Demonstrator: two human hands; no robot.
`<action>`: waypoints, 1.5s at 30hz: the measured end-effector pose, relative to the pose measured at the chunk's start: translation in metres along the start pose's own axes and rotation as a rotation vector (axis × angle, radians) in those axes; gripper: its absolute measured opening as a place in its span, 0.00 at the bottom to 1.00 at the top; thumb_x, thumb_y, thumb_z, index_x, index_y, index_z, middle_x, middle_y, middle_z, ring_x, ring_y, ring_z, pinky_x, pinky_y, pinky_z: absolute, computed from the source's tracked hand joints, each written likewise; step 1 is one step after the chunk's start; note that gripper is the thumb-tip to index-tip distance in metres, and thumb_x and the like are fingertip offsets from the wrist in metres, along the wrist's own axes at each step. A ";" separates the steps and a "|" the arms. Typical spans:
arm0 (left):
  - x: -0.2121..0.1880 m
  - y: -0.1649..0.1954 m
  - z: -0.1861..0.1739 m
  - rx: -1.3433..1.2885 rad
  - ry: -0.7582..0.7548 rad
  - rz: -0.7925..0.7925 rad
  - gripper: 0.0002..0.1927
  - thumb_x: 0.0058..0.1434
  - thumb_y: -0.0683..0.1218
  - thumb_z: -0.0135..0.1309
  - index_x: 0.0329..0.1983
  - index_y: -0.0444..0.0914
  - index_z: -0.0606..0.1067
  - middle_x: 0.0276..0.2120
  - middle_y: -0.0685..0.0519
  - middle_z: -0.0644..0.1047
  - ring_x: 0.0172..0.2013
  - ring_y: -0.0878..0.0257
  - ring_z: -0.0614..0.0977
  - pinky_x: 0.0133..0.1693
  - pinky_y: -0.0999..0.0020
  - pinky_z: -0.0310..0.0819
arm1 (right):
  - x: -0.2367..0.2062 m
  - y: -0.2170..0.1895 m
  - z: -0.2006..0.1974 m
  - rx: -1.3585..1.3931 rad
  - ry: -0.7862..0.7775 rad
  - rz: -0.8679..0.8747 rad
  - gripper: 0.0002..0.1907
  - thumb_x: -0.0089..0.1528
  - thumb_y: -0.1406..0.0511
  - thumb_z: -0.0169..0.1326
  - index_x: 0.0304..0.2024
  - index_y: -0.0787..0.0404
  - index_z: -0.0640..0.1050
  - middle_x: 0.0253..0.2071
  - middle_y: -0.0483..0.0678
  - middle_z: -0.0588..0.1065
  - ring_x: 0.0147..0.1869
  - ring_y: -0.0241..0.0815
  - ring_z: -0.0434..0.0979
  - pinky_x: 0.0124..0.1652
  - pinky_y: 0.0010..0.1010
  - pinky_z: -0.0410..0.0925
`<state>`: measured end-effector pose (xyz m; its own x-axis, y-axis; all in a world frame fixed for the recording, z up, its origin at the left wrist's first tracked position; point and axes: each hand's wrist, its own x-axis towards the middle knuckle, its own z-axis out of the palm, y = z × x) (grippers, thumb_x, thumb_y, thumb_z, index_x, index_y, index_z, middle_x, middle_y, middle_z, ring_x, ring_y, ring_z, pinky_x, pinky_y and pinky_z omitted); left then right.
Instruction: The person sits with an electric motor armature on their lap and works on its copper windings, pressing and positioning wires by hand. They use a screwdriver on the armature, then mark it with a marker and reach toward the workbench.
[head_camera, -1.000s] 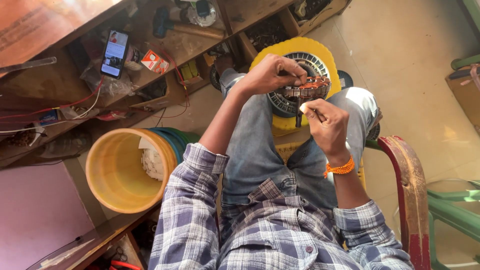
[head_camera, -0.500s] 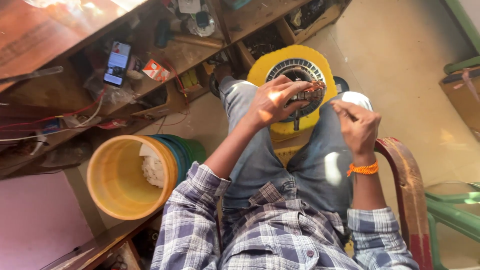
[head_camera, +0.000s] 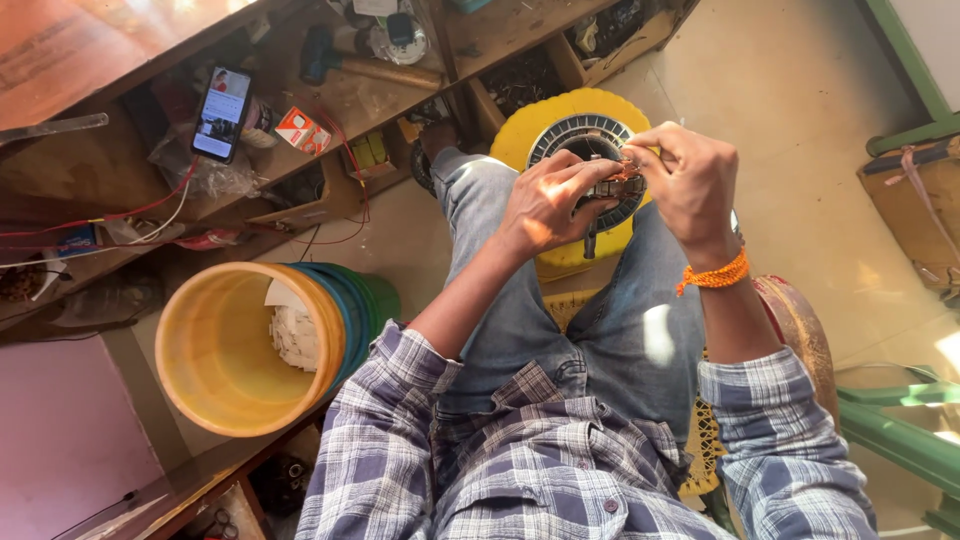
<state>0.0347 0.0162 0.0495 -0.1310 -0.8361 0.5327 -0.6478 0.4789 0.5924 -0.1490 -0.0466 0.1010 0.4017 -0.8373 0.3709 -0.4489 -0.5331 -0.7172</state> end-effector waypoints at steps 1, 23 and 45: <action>0.001 0.001 -0.002 -0.008 -0.012 -0.002 0.24 0.57 0.51 0.68 0.56 0.47 0.76 0.45 0.59 0.83 0.43 0.60 0.80 0.47 0.64 0.77 | 0.002 0.003 0.003 -0.005 0.000 0.020 0.05 0.66 0.71 0.65 0.42 0.68 0.82 0.35 0.52 0.80 0.37 0.34 0.82 0.36 0.26 0.72; 0.027 -0.076 0.002 -0.729 -0.365 -0.162 0.07 0.64 0.41 0.61 0.44 0.34 0.81 0.38 0.50 0.82 0.40 0.62 0.82 0.44 0.67 0.77 | -0.026 -0.016 0.000 0.121 -0.095 0.185 0.05 0.65 0.70 0.64 0.39 0.66 0.81 0.27 0.40 0.73 0.29 0.25 0.68 0.30 0.23 0.62; 0.002 -0.002 0.006 0.009 0.017 0.024 0.23 0.58 0.53 0.68 0.55 0.46 0.77 0.46 0.59 0.82 0.43 0.60 0.80 0.46 0.65 0.77 | -0.087 0.041 -0.011 0.021 0.145 0.319 0.05 0.66 0.69 0.65 0.40 0.67 0.83 0.22 0.43 0.68 0.26 0.28 0.59 0.26 0.26 0.53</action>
<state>0.0314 0.0120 0.0457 -0.1338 -0.8196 0.5571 -0.6513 0.4964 0.5739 -0.2110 0.0037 0.0459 0.1260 -0.9706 0.2053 -0.5160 -0.2408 -0.8220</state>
